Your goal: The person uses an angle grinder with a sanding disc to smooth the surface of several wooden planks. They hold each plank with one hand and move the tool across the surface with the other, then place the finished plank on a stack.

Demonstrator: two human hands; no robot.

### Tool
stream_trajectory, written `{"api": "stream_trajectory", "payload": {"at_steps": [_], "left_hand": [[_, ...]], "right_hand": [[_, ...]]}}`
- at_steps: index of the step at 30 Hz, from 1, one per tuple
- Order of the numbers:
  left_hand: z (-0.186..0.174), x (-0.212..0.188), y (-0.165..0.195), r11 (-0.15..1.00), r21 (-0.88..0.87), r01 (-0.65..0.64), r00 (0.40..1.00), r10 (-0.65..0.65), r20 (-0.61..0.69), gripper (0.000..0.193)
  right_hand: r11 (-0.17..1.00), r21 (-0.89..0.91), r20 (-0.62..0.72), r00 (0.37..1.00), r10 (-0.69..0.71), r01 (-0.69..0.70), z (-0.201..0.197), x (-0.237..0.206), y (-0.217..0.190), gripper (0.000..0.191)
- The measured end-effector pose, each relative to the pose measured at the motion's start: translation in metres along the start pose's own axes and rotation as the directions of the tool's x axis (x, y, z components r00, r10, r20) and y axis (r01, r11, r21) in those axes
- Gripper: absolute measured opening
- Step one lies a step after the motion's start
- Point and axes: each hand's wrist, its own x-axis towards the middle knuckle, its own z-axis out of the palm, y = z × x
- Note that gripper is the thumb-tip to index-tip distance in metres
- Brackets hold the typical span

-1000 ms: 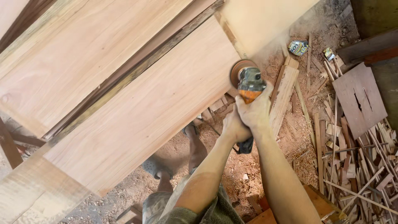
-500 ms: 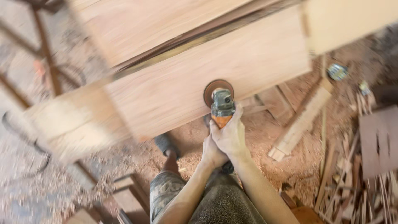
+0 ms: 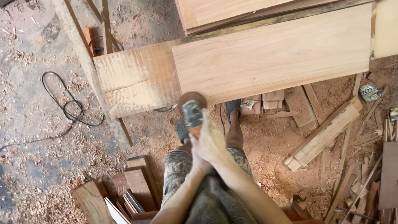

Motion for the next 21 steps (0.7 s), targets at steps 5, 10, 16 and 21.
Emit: {"api": "stream_trajectory", "payload": {"at_steps": [5,10,16,21], "left_hand": [[0.033,0.014,0.032,0.947,0.323,0.003,0.959,-0.094,0.267,0.058],[0.016,0.013,0.018,0.904,0.413,-0.109,0.967,0.001,0.254,0.055],[0.005,-0.004,-0.009,0.806,0.412,-0.424,0.903,0.410,0.127,0.042],[0.022,0.009,0.009,0.937,0.347,-0.031,0.949,-0.082,0.304,0.066]], "right_hand": [[0.931,0.261,-0.274,0.905,0.326,-0.256,-0.035,-0.006,0.041,0.091],[0.918,0.323,-0.227,0.923,0.312,-0.231,-0.012,-0.008,0.035,0.094],[0.989,0.131,-0.131,0.988,0.082,-0.065,0.008,-0.010,0.015,0.098],[0.882,0.349,-0.279,0.864,0.420,-0.316,-0.026,-0.015,0.025,0.095]]}}
